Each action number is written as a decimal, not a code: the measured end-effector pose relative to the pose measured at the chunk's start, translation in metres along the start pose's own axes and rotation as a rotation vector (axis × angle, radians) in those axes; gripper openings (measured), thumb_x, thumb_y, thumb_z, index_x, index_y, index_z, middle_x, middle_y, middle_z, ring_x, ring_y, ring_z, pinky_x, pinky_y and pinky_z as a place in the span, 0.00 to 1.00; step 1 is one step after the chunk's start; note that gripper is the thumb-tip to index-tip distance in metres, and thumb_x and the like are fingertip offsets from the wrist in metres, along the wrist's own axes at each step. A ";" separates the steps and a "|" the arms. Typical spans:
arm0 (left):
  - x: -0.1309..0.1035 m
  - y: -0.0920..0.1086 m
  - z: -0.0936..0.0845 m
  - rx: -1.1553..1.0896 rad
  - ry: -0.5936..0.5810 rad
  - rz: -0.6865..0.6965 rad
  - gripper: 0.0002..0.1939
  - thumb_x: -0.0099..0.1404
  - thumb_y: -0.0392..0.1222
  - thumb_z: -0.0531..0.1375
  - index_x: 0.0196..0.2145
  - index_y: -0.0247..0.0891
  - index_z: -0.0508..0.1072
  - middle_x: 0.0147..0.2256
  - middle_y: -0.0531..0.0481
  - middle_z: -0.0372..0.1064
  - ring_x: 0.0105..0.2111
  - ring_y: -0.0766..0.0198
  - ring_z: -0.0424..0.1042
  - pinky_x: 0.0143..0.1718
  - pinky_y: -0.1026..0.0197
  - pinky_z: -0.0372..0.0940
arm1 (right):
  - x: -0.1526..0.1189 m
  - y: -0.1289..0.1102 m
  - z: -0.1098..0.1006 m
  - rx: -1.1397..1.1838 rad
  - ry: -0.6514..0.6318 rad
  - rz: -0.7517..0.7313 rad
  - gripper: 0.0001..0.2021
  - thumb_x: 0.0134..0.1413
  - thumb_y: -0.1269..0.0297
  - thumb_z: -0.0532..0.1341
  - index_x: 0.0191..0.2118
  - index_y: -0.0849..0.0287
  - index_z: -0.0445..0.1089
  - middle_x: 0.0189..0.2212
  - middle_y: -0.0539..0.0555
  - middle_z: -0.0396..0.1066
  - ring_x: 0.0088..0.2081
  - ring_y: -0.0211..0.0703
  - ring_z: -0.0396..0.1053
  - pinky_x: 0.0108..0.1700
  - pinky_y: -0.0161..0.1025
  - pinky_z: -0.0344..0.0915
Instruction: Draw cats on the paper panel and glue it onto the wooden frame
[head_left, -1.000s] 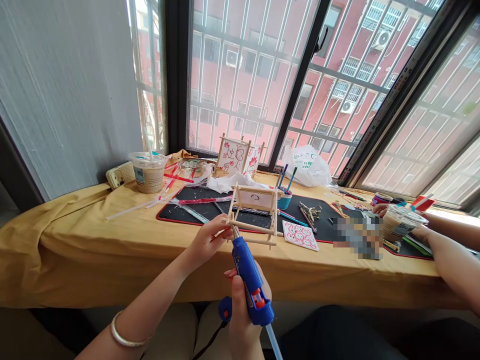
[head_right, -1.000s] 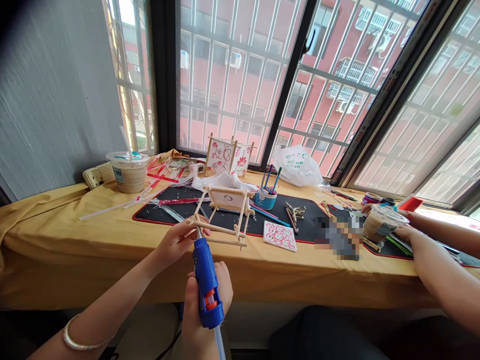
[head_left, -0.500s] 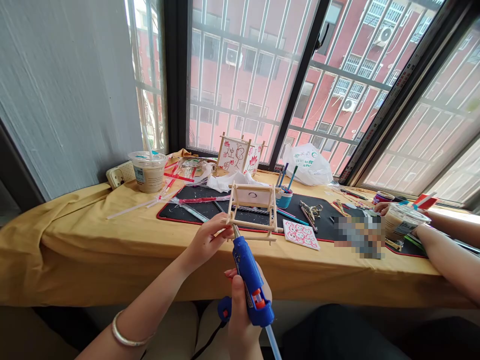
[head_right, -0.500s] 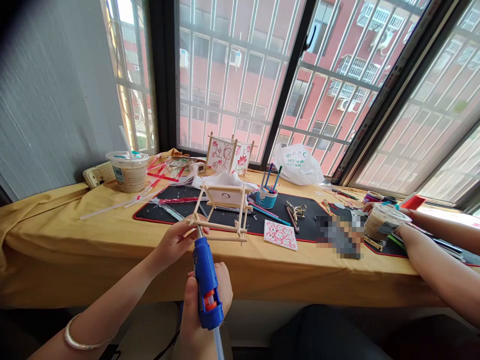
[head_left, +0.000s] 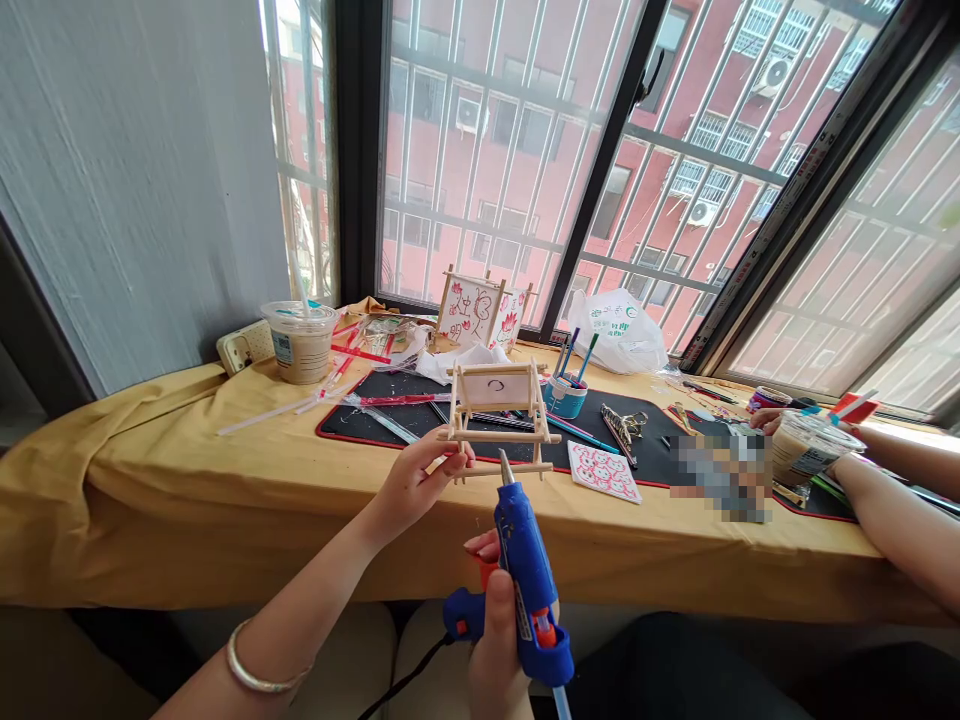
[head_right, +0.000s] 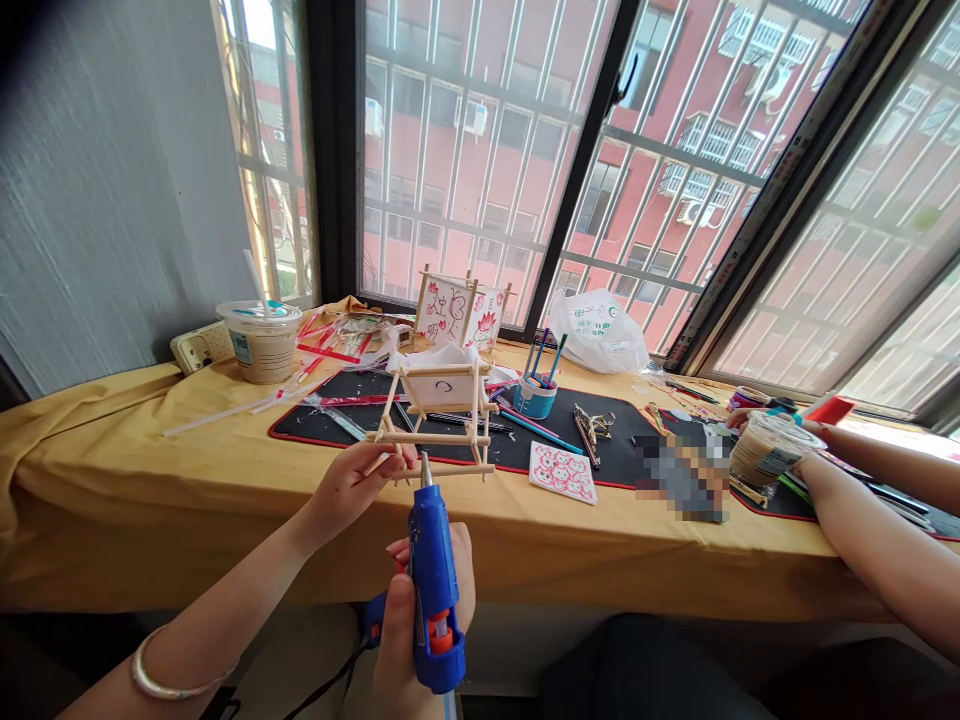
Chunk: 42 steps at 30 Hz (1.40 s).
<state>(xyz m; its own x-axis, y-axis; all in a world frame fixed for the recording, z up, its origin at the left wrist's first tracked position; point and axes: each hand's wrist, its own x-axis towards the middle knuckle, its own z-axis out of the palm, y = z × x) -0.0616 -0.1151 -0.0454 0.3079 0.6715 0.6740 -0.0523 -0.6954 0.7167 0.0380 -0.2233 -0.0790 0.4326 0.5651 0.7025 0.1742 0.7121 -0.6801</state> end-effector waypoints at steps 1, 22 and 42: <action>0.000 0.000 0.000 -0.004 0.003 0.010 0.09 0.62 0.42 0.53 0.31 0.37 0.70 0.30 0.50 0.67 0.31 0.68 0.68 0.33 0.66 0.66 | 0.002 -0.001 0.000 0.000 -0.030 -0.014 0.11 0.55 0.59 0.53 0.33 0.60 0.67 0.29 0.54 0.67 0.32 0.44 0.68 0.34 0.41 0.66; 0.003 0.012 0.001 0.018 -0.018 0.059 0.10 0.62 0.43 0.53 0.31 0.37 0.71 0.30 0.49 0.66 0.30 0.69 0.66 0.29 0.67 0.65 | 0.000 -0.003 0.002 -0.110 -0.028 -0.065 0.13 0.56 0.56 0.54 0.29 0.60 0.67 0.24 0.51 0.67 0.28 0.41 0.68 0.30 0.37 0.64; 0.002 0.002 -0.002 0.078 -0.052 0.116 0.08 0.63 0.39 0.52 0.32 0.39 0.70 0.30 0.50 0.64 0.32 0.68 0.64 0.34 0.64 0.62 | -0.005 0.005 -0.002 -0.343 -0.064 -0.052 0.14 0.53 0.54 0.56 0.25 0.59 0.66 0.20 0.52 0.65 0.26 0.44 0.67 0.25 0.38 0.62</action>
<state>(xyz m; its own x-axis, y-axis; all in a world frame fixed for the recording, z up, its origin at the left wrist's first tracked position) -0.0629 -0.1153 -0.0421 0.3533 0.5730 0.7395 -0.0165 -0.7865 0.6173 0.0384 -0.2231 -0.0865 0.3611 0.5640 0.7427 0.4867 0.5654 -0.6660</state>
